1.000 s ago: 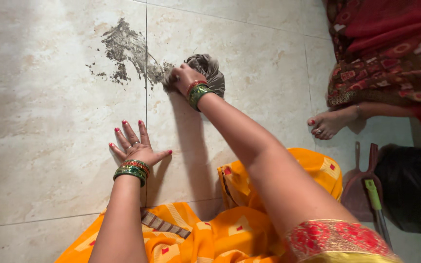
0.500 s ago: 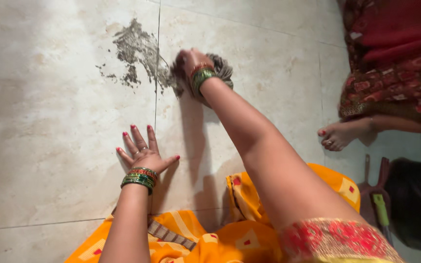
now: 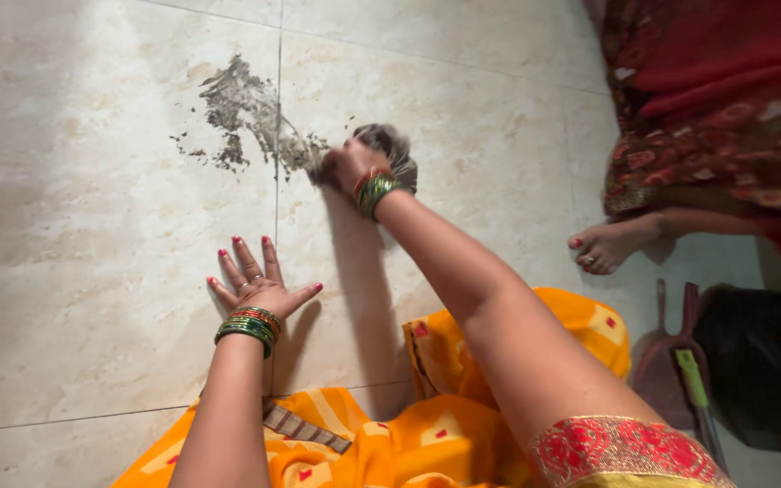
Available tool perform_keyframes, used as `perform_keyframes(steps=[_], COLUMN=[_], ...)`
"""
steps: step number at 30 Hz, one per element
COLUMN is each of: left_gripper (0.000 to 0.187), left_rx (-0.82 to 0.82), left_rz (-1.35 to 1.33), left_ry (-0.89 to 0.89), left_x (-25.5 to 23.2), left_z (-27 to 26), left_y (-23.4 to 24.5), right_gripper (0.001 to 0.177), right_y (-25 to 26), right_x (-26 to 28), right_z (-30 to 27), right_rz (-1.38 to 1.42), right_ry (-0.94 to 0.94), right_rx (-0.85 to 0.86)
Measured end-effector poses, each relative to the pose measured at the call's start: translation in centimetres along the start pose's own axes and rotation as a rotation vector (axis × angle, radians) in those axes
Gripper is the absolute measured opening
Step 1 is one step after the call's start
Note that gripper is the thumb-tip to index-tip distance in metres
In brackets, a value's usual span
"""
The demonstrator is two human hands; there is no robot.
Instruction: The person scrubs a dark stain on a tiled floor using a grey cloth. They use both hands to rub the cloth back and forth over the stain, occasionally lifting it to check progress. Another person's bare feet are visible nearby.
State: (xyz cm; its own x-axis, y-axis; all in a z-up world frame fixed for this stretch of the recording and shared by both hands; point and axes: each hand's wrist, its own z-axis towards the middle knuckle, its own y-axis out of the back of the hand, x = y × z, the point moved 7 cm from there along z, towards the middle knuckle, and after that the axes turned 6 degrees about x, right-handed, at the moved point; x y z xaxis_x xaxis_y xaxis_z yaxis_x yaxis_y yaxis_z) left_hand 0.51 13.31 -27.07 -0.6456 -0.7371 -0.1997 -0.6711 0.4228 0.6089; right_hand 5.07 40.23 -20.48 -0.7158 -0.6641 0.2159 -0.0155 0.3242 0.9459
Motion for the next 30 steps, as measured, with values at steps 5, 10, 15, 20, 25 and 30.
perform_keyframes(steps=[5, 10, 15, 20, 25, 30], left_gripper=[0.137, 0.137, 0.137, 0.137, 0.138, 0.140], left_rx=[-0.068, -0.070, -0.068, -0.031, -0.067, -0.063], left_rz=[0.010, 0.010, -0.001, 0.011, 0.019, 0.022], left_ry=[-0.015, -0.004, -0.013, -0.018, -0.026, -0.017], left_x=[-0.1, -0.1, 0.1, 0.1, 0.3, 0.4], left_z=[-0.2, -0.4, -0.2, 0.0, 0.4, 0.9], left_y=[0.3, 0.6, 0.5, -0.1, 0.0, -0.4], right_gripper=[0.019, 0.033, 0.023, 0.024, 0.042, 0.049], right_y=[-3.6, -4.5, 1.0, -3.6, -1.6, 3.1], right_x=[0.2, -1.9, -3.8, -9.7, -13.9, -10.0], right_z=[-6.6, -6.5, -3.6, -0.1, -4.1, -6.4], right_rz=[0.029, 0.771, 1.797, 1.829, 0.375, 0.343], right_ry=[0.190, 0.148, 0.379, -0.091, -0.353, -0.351], right_rx=[0.275, 0.533, 0.661, 0.463, 0.047, -0.175])
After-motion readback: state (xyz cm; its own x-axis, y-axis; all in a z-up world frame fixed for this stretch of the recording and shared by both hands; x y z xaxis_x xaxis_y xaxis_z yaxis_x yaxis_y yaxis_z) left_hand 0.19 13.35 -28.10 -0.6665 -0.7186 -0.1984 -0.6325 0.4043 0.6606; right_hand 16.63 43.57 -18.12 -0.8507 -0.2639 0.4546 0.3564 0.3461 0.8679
